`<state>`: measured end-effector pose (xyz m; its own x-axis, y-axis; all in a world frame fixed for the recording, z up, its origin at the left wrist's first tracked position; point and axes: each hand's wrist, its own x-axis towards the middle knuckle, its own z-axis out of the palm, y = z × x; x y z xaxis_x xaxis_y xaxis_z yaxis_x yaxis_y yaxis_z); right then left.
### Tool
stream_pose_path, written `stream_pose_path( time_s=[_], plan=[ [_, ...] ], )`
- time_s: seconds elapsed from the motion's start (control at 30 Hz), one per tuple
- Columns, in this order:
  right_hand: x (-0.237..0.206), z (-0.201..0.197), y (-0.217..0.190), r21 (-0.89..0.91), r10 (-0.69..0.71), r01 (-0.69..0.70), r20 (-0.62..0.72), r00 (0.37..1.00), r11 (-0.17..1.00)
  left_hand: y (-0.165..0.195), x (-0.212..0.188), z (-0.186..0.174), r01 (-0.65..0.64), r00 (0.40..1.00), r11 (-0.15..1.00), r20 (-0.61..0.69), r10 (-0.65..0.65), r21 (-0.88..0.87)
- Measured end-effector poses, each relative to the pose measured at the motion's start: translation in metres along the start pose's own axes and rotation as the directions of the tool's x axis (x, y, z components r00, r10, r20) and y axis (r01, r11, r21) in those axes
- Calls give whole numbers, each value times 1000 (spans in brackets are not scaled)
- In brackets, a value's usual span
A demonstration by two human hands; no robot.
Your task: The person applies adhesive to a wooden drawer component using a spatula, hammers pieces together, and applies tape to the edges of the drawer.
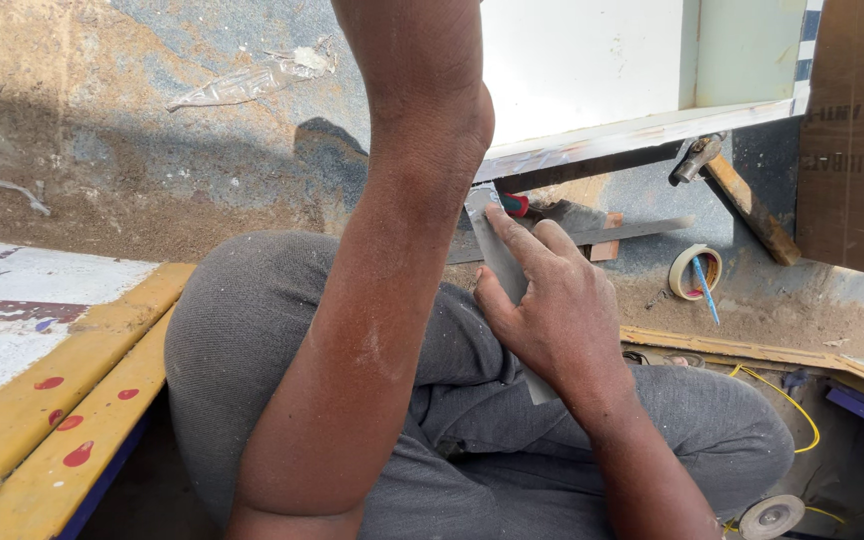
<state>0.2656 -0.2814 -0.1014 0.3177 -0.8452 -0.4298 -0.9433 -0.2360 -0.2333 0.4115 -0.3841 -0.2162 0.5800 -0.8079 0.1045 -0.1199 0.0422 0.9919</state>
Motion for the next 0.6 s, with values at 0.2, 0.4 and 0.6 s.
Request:
stream_pose_path(
  time_s=[0.2,0.4,0.6],
  plan=[
    [4,-4,5,4,-27,27,-62,998,1000,0,-1,1,4,1000,1000,-4,-4,-9],
    [3,-4,16,-18,1,-3,-95,995,1000,-1,0,1,12,1000,1000,-8,-12,-16],
    [5,-8,21,-107,145,-141,30,989,984,-2,1,0,27,999,999,-22,-28,-47]
  ],
)
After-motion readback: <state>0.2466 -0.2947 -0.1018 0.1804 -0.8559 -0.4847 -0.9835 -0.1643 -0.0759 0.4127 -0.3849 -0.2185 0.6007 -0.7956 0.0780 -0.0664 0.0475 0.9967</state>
